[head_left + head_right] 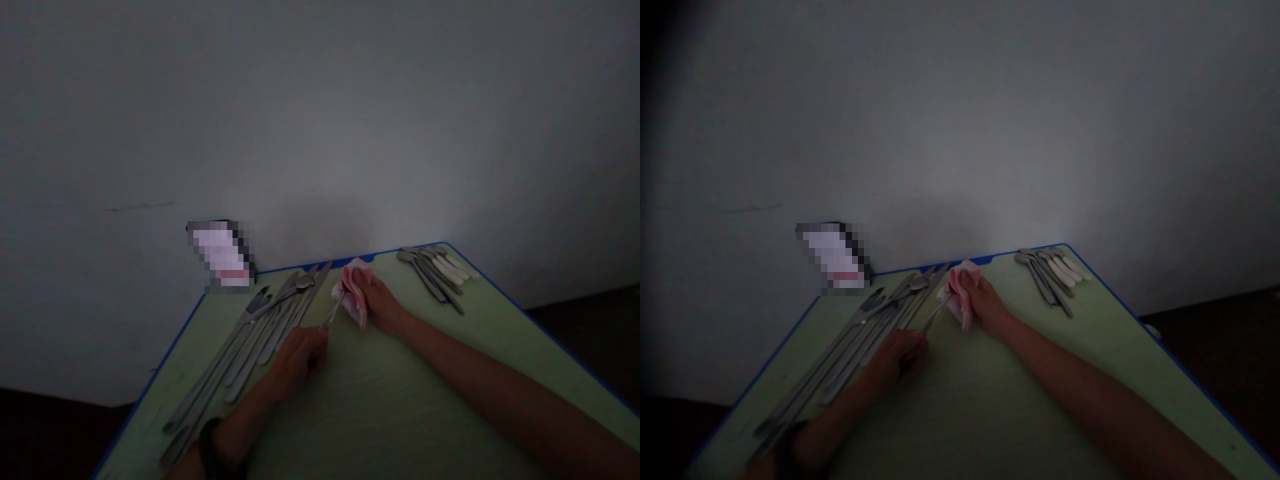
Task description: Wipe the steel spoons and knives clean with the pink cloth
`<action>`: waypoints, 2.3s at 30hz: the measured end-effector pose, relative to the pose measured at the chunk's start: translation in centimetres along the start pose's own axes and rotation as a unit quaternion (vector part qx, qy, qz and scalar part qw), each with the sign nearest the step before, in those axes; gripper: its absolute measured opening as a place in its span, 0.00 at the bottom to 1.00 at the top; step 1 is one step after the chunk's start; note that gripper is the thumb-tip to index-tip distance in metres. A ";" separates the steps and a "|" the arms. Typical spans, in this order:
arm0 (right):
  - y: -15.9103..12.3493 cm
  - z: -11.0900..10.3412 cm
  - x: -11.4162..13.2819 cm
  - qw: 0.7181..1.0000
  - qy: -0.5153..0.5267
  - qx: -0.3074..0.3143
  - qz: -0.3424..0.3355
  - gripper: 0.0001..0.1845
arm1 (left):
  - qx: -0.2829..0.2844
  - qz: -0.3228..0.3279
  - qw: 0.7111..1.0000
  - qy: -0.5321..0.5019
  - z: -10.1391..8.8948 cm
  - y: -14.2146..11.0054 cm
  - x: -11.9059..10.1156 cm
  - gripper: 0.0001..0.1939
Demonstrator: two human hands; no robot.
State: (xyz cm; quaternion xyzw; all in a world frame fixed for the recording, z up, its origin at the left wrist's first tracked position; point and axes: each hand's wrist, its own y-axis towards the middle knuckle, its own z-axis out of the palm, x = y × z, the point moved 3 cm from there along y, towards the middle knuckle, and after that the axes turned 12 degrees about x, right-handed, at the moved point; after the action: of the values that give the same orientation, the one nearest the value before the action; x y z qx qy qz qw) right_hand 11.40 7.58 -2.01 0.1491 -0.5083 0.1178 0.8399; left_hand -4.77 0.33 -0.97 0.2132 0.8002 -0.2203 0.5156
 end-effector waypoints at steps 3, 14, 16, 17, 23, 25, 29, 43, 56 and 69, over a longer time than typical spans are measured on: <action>0.0 -0.3 0.0 1.000 0.014 0.004 0.017 0.20 | -0.009 -0.004 1.000 0.012 0.1 0.0 -0.4 0.25; 0.3 -0.4 0.1 0.995 0.096 -0.022 0.013 0.18 | -0.041 -0.021 0.997 -0.056 0.1 0.5 -0.3 0.23; 0.4 -0.5 0.0 0.996 0.090 -0.018 0.015 0.18 | -0.020 -0.003 0.998 -0.053 0.3 0.4 -0.4 0.22; 0.4 -0.5 0.0 0.996 0.089 -0.021 0.016 0.18 | -0.011 0.002 0.999 -0.033 0.3 0.3 -0.5 0.22; 0.3 -0.5 -0.2 0.994 0.103 0.007 0.047 0.20 | 0.052 -0.008 0.982 0.183 1.1 0.3 -1.9 0.19; 0.0 -0.3 -0.1 0.993 0.087 0.044 0.070 0.20 | 0.060 -0.007 0.970 0.236 1.3 0.3 -2.1 0.19; -0.5 0.0 0.1 0.990 0.059 0.086 0.095 0.19 | 0.049 -0.009 0.963 0.264 1.5 0.5 -2.2 0.19; 0.4 -0.3 -0.3 0.991 0.128 0.027 0.037 0.15 | 0.110 0.100 0.953 0.264 1.3 -0.9 -1.7 0.21; 0.3 -0.8 -0.2 0.989 0.136 0.000 0.067 0.16 | -0.054 0.020 0.991 0.121 0.7 0.1 -1.9 0.20; 0.7 -1.0 -0.2 0.981 0.184 -0.050 0.017 0.11 | -0.048 0.043 0.992 0.104 0.6 0.1 -1.9 0.21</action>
State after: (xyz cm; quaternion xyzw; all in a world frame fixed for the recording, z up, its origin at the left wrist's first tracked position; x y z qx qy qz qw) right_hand 11.84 8.56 -2.56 0.0739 -0.3527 0.1323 0.9234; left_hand -3.57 -0.10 0.54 0.2446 0.8492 -0.1357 0.4478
